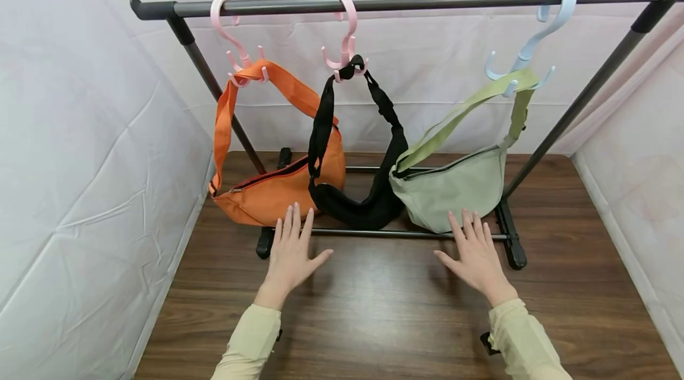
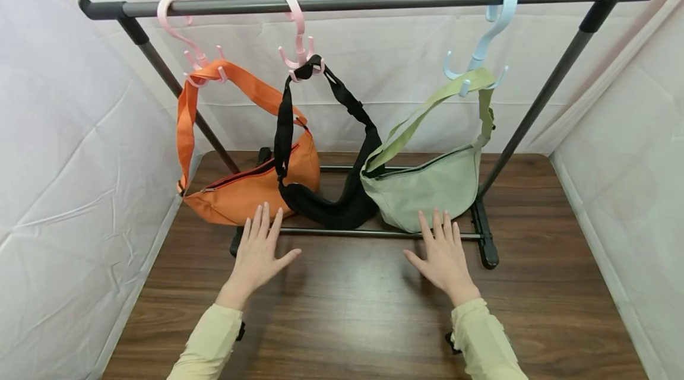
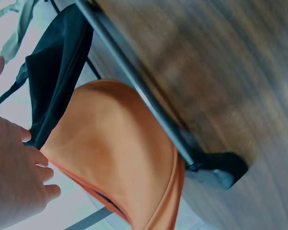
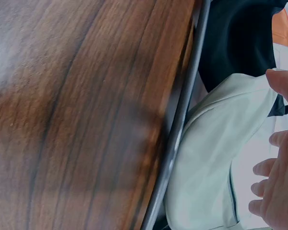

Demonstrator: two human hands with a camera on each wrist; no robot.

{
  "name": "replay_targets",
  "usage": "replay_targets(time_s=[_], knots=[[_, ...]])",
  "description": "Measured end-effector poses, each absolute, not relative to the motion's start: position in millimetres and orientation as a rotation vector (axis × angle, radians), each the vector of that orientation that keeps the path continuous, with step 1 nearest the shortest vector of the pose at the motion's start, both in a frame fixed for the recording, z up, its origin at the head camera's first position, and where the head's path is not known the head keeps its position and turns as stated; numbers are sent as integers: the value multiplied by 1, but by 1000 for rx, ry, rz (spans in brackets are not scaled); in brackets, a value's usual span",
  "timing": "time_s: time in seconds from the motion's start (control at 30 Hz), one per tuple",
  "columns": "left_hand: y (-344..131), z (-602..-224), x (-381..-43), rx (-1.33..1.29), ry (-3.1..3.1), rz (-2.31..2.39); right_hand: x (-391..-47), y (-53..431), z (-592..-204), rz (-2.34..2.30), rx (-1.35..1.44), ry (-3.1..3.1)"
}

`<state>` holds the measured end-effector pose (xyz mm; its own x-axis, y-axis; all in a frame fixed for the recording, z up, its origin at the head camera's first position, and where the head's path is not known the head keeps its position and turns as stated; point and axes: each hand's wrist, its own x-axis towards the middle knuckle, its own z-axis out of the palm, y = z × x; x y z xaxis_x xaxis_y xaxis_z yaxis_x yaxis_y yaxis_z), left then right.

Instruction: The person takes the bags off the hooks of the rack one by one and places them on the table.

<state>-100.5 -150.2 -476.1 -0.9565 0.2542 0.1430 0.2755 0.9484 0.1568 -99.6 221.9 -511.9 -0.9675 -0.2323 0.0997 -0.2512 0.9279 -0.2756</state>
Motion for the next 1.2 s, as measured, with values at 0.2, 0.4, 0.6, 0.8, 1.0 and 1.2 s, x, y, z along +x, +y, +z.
replay_targets(time_s=[0.2, 0.4, 0.6, 0.8, 1.0, 1.2], knots=[[-157, -459, -109, -452, -2928, -190, -105, 212, -502, 436, 423, -2997], [-164, -436, -120, -488, -2888, -104, -110, 202, -492, 396, 453, -2994], [-172, -420, -127, -495, -2861, -91, -113, 195, -485, 381, 497, -2974], [-176, -407, -131, -530, -2790, -101, -115, 187, -479, 378, 532, -2969], [-183, -383, -137, -558, -2706, -97, -121, 175, -468, 394, 565, -2943], [-188, -356, -145, -561, -2637, -115, -128, 165, -455, 357, 640, -2901]])
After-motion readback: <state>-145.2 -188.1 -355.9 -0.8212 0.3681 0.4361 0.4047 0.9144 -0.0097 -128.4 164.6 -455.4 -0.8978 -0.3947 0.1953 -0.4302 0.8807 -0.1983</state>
